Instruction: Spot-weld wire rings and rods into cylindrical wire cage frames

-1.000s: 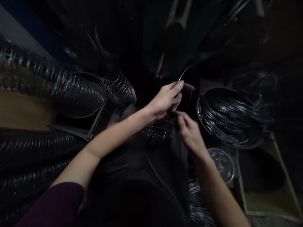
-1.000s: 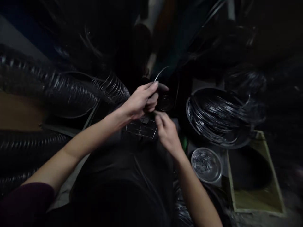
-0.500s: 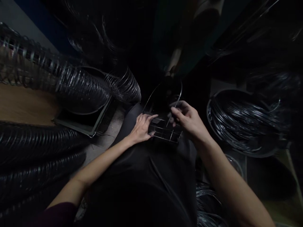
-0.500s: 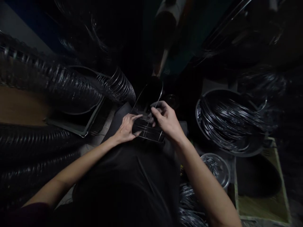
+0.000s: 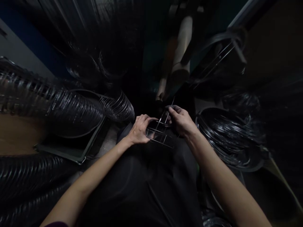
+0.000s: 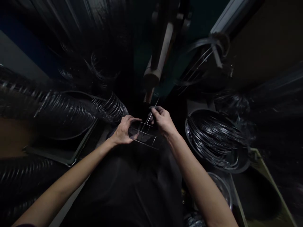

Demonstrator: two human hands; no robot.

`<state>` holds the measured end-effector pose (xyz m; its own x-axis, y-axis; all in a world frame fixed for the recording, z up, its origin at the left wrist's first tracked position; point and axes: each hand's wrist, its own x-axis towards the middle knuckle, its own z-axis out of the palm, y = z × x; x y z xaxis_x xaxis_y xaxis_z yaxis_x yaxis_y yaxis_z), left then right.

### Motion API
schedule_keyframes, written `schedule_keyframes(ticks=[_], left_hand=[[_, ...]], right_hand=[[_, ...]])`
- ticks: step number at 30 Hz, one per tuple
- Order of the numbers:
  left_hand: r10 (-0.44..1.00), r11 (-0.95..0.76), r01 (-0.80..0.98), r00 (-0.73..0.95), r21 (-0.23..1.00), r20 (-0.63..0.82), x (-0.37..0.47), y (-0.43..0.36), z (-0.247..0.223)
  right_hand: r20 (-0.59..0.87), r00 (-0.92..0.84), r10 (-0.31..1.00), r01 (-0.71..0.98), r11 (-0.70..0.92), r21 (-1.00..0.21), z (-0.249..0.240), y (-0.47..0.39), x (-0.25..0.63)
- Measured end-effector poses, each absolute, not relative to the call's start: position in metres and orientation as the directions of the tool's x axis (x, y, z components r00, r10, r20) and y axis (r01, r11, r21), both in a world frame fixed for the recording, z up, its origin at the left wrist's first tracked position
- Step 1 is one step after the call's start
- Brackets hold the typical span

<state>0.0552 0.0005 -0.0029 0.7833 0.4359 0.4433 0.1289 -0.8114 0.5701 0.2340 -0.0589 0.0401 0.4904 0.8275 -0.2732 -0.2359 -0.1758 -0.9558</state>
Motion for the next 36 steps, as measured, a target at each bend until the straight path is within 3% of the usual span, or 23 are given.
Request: schedule_keyframes(ticks=[11, 26, 36], left_hand=[[0.482, -0.758, -0.045, 0.633, 0.65, 0.606, 0.081, 0.033, -0.015], [0.556, -0.699, -0.022, 0.612, 0.715, 0.563, 0.095, 0.059, -0.01], [0.554, -0.683, -0.025, 0.634, 0.73, 0.54, 0.098, 0.067, -0.006]], right_hand=[[-0.27, 0.544, 0.794, -0.168, -0.213, -0.963, 0.056, -0.033, 0.25], [-0.163, 0.532, 0.831, -0.151, -0.096, -0.984, 0.056, -0.003, 0.261], [-0.138, 0.539, 0.831, -0.089, -0.107, -0.99, 0.06, 0.001, 0.261]])
